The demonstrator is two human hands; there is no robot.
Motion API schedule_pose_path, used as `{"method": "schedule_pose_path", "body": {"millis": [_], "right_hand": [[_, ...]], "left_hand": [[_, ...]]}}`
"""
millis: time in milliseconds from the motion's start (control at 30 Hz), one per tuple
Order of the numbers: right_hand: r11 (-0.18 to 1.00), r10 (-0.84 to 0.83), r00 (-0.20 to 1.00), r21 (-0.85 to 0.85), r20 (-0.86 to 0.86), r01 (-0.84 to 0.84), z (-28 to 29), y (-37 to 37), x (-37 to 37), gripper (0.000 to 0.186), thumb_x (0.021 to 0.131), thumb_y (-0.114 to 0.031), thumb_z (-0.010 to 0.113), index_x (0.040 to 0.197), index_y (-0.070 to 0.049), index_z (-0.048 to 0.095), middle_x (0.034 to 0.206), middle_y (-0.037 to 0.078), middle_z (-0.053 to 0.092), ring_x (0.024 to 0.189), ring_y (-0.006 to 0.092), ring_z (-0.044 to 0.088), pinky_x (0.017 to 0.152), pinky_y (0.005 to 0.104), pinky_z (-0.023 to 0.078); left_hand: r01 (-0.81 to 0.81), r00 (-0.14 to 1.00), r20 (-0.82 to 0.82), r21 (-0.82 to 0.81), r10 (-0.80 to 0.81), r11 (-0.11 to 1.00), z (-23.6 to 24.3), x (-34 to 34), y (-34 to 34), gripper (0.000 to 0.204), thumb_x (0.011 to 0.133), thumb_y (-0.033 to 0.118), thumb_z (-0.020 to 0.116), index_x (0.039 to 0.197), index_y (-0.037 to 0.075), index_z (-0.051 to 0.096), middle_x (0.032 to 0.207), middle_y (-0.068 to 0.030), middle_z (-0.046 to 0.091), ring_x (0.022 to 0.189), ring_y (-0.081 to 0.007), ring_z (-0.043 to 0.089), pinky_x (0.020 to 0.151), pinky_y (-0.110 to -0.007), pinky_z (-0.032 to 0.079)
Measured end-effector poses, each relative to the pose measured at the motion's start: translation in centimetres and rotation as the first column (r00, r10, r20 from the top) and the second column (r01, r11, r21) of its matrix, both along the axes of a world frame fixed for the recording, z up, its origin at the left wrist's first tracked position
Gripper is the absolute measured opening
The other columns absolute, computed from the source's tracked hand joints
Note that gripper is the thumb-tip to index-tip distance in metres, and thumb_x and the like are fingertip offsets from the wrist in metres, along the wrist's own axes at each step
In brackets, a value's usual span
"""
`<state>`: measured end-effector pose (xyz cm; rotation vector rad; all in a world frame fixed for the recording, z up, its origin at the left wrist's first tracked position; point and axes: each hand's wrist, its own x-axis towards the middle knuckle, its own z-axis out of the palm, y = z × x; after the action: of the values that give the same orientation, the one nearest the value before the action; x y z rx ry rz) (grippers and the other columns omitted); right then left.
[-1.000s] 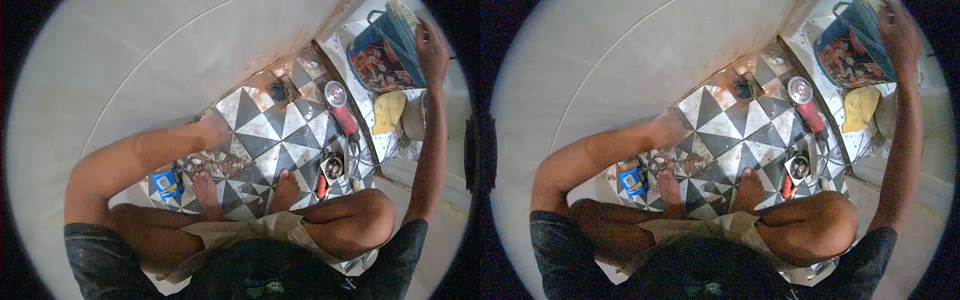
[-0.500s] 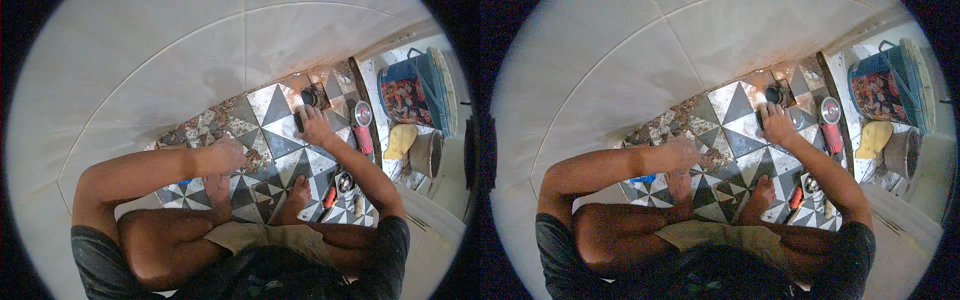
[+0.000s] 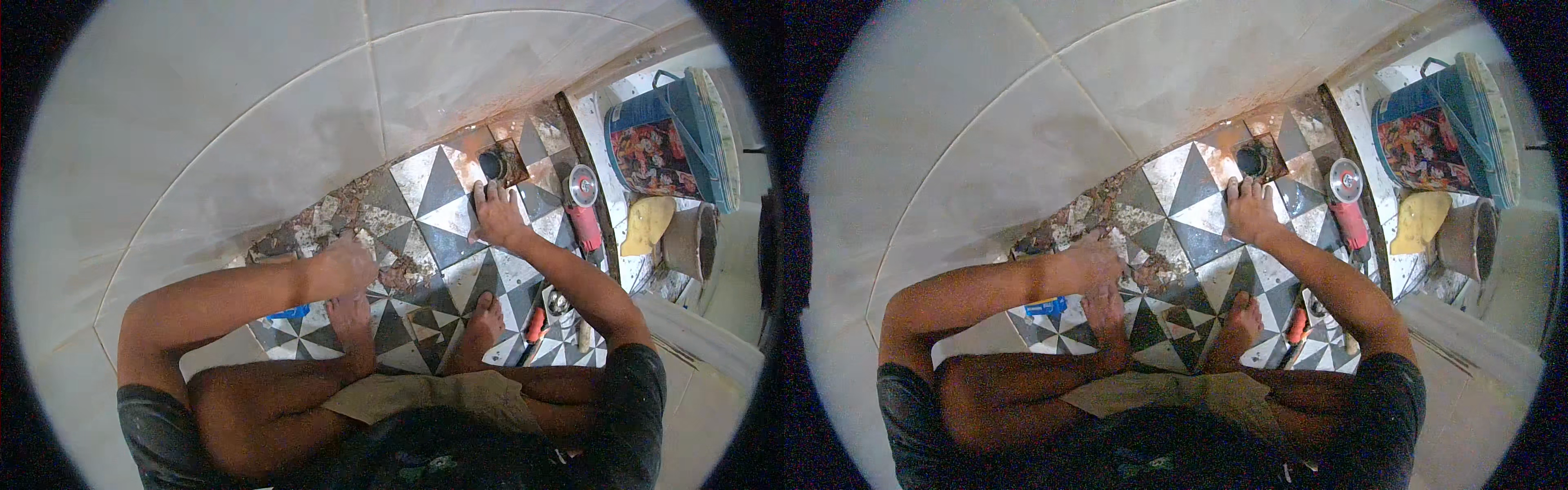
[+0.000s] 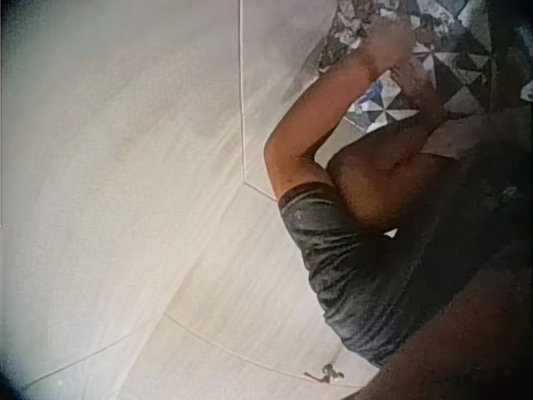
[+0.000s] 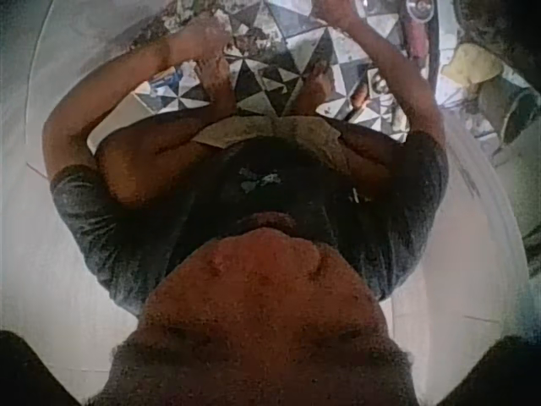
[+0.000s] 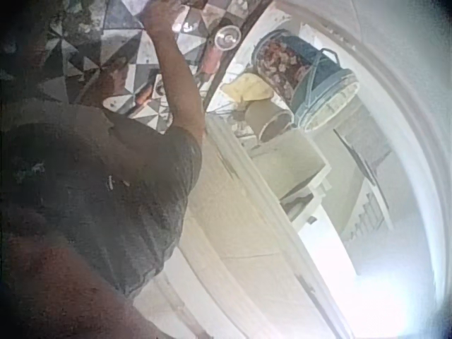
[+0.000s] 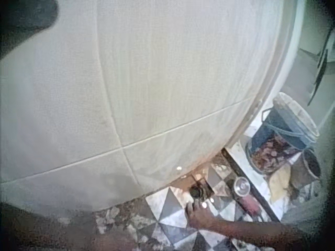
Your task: Installing and fitting floor tiles around a floor drain.
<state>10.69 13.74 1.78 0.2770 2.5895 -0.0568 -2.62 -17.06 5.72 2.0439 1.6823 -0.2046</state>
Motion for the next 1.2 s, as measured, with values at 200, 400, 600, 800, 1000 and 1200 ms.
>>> {"method": "schedule_pose_path", "body": {"millis": [200, 400, 600, 800, 1000, 1200], "right_hand": [[1.000, 0.003, 0.999, -0.030, -0.049, -0.004, -0.2, 0.1, 0.1, 0.115, 0.061, -0.044, 0.087, 0.144, 0.008, 0.026, 0.140, 0.035, 0.039, 0.130, 0.0464, 0.042, 0.107, 0.0581, 0.033], [0.998, 0.012, 0.999, -0.058, -0.033, -0.014, -0.1, 0.1, 0.0, 0.114, 0.062, -0.043, 0.087, 0.142, 0.010, 0.026, 0.138, 0.037, 0.039, 0.128, 0.0482, 0.043, 0.105, 0.0586, 0.034], [0.999, -0.005, 1.000, -0.054, -0.030, 0.003, 0.4, -0.1, -0.1, 0.113, 0.061, -0.041, 0.089, 0.141, 0.010, 0.027, 0.136, 0.036, 0.041, 0.127, 0.0472, 0.045, 0.103, 0.0575, 0.036], [1.000, 0.012, 0.997, -0.025, -0.071, -0.014, -0.3, 0.0, 0.1, 0.113, 0.058, -0.040, 0.090, 0.139, 0.011, 0.029, 0.131, 0.033, 0.046, 0.124, 0.0457, 0.047, 0.101, 0.0556, 0.038], [0.998, -0.021, 0.982, -0.068, -0.189, 0.008, -1.2, 0.3, 0.7, 0.102, 0.064, -0.037, 0.086, 0.139, 0.006, 0.032, 0.124, 0.027, 0.051, 0.117, 0.0446, 0.051, 0.098, 0.0545, 0.041], [0.896, -0.355, 0.917, -0.346, -0.180, 0.279, -1.2, 2.7, -0.9, 0.069, 0.074, -0.038, 0.079, 0.122, 0.001, 0.048, 0.112, 0.026, 0.058, 0.109, 0.0419, 0.057, 0.093, 0.0494, 0.046]], "left_hand": [[-0.030, 0.996, 0.084, 0.019, 0.028, 0.999, 0.8, -0.2, -0.5, 0.011, 0.077, 0.018, 0.065, 0.082, 0.013, 0.074, 0.084, -0.0096, 0.072, 0.081, -0.0255, 0.071, 0.071, -0.044, 0.048], [-0.028, 0.999, 0.036, -0.219, 0.036, 0.975, 1.8, -0.4, 0.6, 0.016, 0.077, 0.022, 0.065, 0.086, 0.012, 0.074, 0.085, -0.0096, 0.074, 0.084, -0.0261, 0.071, 0.070, -0.043, 0.048], [-0.012, 0.999, 0.035, -0.096, 0.015, 0.995, 0.8, -0.4, 0.0, 0.013, 0.078, 0.020, 0.064, 0.082, 0.011, 0.072, 0.082, -0.0093, 0.073, 0.083, -0.0257, 0.071, 0.069, -0.043, 0.048], [0.004, 1.000, -0.002, -0.112, -0.004, 0.994, 1.0, -0.3, 0.1, 0.012, 0.078, 0.019, 0.065, 0.084, 0.011, 0.072, 0.081, -0.0092, 0.072, 0.081, -0.0270, 0.071, 0.070, -0.043, 0.048], [-0.001, 1.000, 0.022, -0.319, 0.008, 0.948, 0.6, -0.5, 0.5, 0.031, 0.084, 0.031, 0.064, 0.100, 0.004, 0.065, 0.088, -0.0129, 0.070, 0.088, -0.0306, 0.068, 0.077, -0.048, 0.050], [-0.012, 0.999, 0.034, -0.288, 0.022, 0.958, 1.2, -0.5, 0.6, 0.035, 0.082, 0.032, 0.066, 0.103, 0.005, 0.064, 0.086, -0.0124, 0.070, 0.085, -0.0311, 0.069, 0.074, -0.048, 0.050]]}}
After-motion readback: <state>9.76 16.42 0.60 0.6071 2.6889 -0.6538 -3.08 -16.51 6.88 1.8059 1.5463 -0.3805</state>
